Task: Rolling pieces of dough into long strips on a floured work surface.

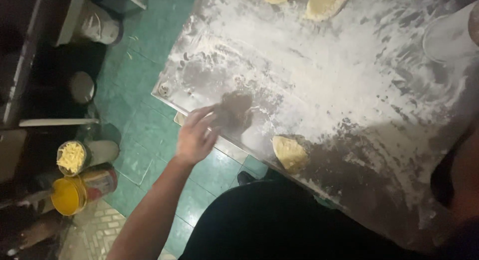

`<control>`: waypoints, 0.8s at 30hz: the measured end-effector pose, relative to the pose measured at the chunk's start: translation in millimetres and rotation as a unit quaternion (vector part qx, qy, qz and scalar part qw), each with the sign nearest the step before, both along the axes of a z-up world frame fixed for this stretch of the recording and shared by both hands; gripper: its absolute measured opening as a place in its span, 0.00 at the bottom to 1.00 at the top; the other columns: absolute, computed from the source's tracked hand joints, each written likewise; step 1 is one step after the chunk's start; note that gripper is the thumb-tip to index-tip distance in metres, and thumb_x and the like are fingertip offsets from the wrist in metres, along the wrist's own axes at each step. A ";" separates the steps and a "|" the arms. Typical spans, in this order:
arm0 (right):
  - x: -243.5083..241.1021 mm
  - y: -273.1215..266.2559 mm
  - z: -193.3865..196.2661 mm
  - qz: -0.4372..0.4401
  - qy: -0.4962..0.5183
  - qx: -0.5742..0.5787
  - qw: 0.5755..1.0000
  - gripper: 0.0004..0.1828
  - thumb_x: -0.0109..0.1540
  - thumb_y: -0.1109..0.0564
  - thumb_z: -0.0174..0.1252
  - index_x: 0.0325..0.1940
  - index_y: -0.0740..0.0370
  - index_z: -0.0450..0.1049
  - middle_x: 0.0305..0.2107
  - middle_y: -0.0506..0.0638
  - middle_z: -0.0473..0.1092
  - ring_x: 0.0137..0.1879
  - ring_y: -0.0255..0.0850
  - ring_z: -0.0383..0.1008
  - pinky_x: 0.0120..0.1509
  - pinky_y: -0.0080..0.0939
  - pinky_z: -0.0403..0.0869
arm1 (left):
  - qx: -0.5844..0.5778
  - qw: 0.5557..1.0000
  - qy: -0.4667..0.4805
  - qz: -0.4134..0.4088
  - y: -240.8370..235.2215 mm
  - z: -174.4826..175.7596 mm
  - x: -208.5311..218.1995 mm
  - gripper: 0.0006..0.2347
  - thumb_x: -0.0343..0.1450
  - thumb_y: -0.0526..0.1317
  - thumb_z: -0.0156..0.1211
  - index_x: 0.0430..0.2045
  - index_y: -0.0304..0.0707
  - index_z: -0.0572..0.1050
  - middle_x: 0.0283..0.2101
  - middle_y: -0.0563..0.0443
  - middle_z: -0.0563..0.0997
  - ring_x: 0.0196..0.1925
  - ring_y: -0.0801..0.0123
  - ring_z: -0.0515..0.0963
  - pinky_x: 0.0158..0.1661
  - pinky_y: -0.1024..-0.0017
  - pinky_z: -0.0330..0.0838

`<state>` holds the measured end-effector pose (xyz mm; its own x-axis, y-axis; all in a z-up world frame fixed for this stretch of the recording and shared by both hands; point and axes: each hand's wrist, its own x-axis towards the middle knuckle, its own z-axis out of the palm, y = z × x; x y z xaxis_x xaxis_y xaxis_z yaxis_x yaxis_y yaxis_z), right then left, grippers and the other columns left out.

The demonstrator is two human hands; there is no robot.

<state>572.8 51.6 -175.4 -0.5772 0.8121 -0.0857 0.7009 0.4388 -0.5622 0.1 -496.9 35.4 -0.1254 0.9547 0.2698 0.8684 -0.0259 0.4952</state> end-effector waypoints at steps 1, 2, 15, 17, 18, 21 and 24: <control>-40.0 -22.4 1.2 -0.002 -0.004 -0.015 1.000 0.19 0.68 0.60 0.55 0.64 0.60 0.71 0.56 0.62 0.71 0.59 0.53 0.72 0.63 0.55 0.71 | 0.000 1.000 -0.002 0.004 -16.2 -2.8 -2.6 0.18 0.67 0.35 0.66 0.52 0.35 0.75 0.61 0.39 0.76 0.63 0.42 0.75 0.62 0.53 0.70; -71.3 -44.0 16.7 -0.004 -0.005 -0.028 1.000 0.19 0.68 0.61 0.55 0.65 0.60 0.71 0.57 0.62 0.71 0.59 0.53 0.72 0.63 0.55 0.71 | -0.016 0.999 -0.005 0.040 -31.8 -4.4 -7.3 0.17 0.68 0.36 0.67 0.50 0.35 0.76 0.59 0.39 0.77 0.61 0.43 0.76 0.61 0.53 0.70; -485.1 -216.3 181.4 0.120 0.154 0.138 0.971 0.17 0.63 0.67 0.56 0.57 0.69 0.73 0.51 0.68 0.73 0.56 0.62 0.74 0.60 0.56 0.73 | -0.088 0.994 -0.060 0.008 -75.0 -29.9 -63.1 0.13 0.67 0.37 0.66 0.44 0.35 0.79 0.55 0.38 0.80 0.55 0.44 0.80 0.53 0.56 0.75; -464.3 -237.9 198.8 0.115 0.095 0.137 0.979 0.12 0.65 0.65 0.56 0.53 0.69 0.74 0.49 0.67 0.73 0.55 0.62 0.74 0.59 0.57 0.72 | -0.092 0.993 -0.067 -0.031 -88.8 -44.9 -88.4 0.13 0.67 0.37 0.66 0.44 0.35 0.79 0.56 0.38 0.80 0.56 0.45 0.79 0.54 0.56 0.74; -452.2 -242.7 212.6 0.125 0.044 0.145 0.981 0.08 0.67 0.62 0.57 0.49 0.69 0.75 0.47 0.66 0.73 0.54 0.62 0.74 0.58 0.58 0.72 | -0.082 0.993 -0.067 -0.054 -85.7 -55.3 -101.1 0.13 0.68 0.37 0.66 0.45 0.34 0.79 0.56 0.38 0.80 0.56 0.45 0.79 0.56 0.56 0.74; -356.6 -231.9 172.6 0.067 -0.076 0.155 0.983 0.07 0.68 0.61 0.57 0.48 0.68 0.76 0.45 0.66 0.74 0.52 0.63 0.74 0.56 0.59 0.72 | -0.077 0.992 -0.037 -0.090 -87.1 -66.8 -136.2 0.13 0.67 0.38 0.66 0.43 0.33 0.79 0.56 0.38 0.81 0.58 0.45 0.78 0.57 0.56 0.72; -286.8 -272.0 208.0 -0.053 -0.307 0.096 0.945 0.16 0.74 0.49 0.57 0.47 0.67 0.78 0.43 0.67 0.75 0.49 0.63 0.76 0.55 0.62 0.73 | -0.092 0.988 -0.073 -0.104 -94.4 -82.1 -173.9 0.13 0.67 0.37 0.66 0.43 0.34 0.79 0.55 0.38 0.81 0.58 0.46 0.78 0.58 0.57 0.72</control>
